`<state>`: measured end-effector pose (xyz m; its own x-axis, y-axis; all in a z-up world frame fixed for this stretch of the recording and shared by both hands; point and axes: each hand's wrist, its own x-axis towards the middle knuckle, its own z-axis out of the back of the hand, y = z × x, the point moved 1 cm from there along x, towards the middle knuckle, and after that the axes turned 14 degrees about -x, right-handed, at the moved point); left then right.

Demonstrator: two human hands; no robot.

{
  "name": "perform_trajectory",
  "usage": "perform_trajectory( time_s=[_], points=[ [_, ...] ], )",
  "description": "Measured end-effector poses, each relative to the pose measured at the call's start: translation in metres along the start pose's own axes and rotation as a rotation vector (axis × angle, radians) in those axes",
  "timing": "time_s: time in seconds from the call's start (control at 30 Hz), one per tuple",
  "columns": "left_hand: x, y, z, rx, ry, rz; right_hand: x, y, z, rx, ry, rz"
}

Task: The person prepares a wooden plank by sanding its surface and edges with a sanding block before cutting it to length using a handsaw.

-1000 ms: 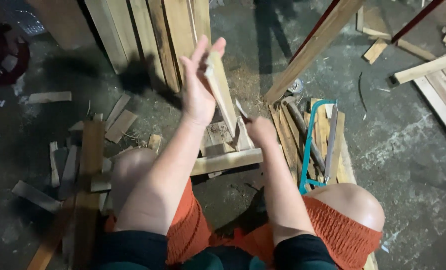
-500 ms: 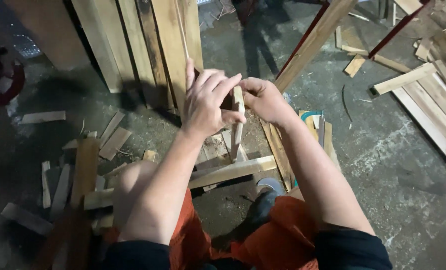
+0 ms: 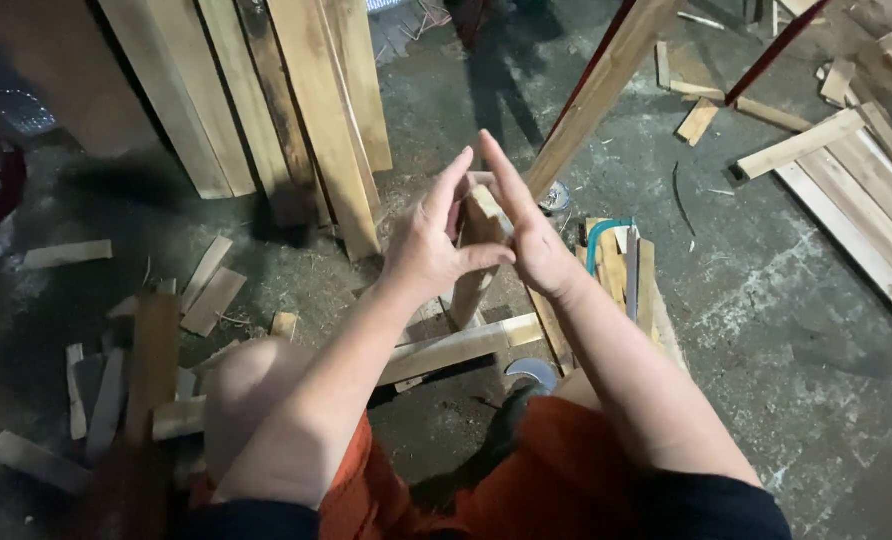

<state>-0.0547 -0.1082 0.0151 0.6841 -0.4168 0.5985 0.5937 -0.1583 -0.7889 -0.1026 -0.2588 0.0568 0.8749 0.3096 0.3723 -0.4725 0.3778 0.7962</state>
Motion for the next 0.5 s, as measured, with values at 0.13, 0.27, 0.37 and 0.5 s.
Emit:
perform_trajectory(
  time_s=[0.13, 0.27, 0.37, 0.5],
  points=[
    [-0.002, -0.012, -0.010, -0.138, 0.135, 0.050, -0.013, 0.007, 0.015, -0.181, -0.012, -0.073],
    [-0.013, -0.007, -0.032, -0.167, 0.122, 0.091, -0.022, -0.017, 0.035, -0.154, -0.208, -0.058],
    [-0.009, 0.010, -0.063, 0.007, -0.087, 0.091, -0.027, -0.036, 0.049, -0.034, -0.302, -0.022],
    [0.005, 0.036, -0.108, 0.166, -0.304, -0.190, -0.031, -0.032, 0.047, 0.137, -0.436, -0.063]
  ],
)
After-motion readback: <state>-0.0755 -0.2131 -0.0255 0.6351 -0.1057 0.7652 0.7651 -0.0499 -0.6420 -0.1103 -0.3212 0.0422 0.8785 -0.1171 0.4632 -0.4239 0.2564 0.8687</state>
